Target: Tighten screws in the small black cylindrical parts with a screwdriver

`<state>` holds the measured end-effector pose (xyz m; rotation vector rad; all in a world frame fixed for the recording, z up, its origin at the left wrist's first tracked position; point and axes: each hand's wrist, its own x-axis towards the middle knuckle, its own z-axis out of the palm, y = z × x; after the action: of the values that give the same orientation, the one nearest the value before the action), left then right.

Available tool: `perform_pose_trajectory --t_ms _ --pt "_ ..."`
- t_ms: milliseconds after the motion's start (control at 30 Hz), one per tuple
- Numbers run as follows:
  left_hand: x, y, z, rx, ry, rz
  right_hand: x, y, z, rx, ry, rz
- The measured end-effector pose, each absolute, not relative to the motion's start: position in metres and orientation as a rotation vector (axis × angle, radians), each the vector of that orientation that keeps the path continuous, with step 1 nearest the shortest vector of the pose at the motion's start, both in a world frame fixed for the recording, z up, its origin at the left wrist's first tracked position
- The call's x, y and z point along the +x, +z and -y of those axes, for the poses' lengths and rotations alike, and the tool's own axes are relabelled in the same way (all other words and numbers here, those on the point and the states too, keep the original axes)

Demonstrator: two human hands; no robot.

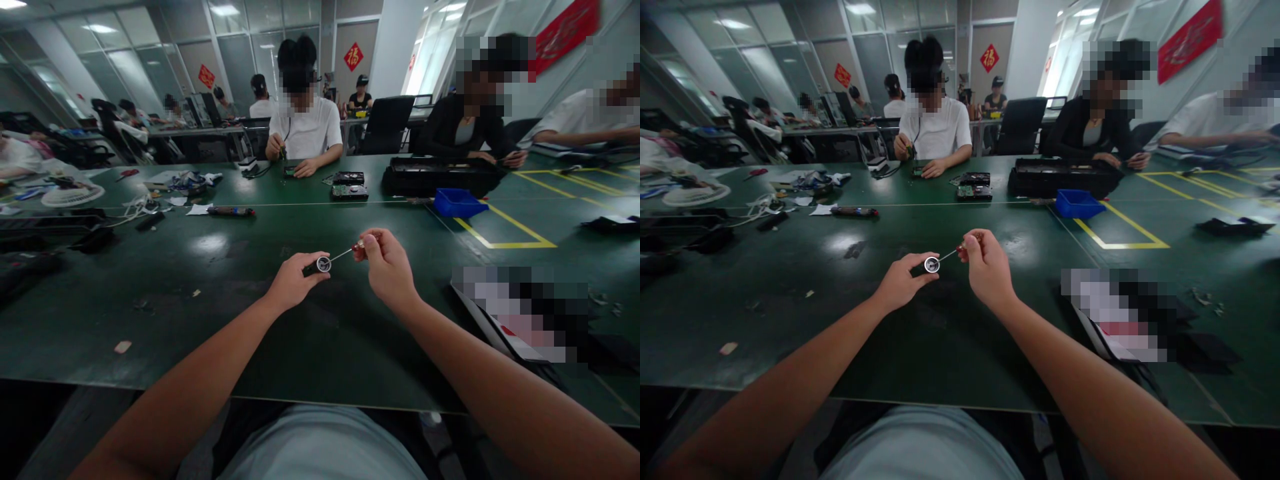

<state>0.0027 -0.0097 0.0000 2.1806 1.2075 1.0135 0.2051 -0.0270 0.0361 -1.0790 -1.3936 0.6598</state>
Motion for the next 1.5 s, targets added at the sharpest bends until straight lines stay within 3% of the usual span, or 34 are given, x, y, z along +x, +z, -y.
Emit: perform_pose_trajectory --t_ms 933,1167,1500 --pt "0.002 -0.001 0.008 2.228 0.981 -1.201 0.211 0.043 0.032 -1.273 0.407 1.53" --pt "0.002 0.001 0.009 2.232 0.978 -1.211 0.212 0.038 0.031 -1.108 0.484 1.584" --pt "0.001 0.0 0.008 2.234 0.967 -1.229 0.212 0.04 0.032 -1.223 0.436 1.675"
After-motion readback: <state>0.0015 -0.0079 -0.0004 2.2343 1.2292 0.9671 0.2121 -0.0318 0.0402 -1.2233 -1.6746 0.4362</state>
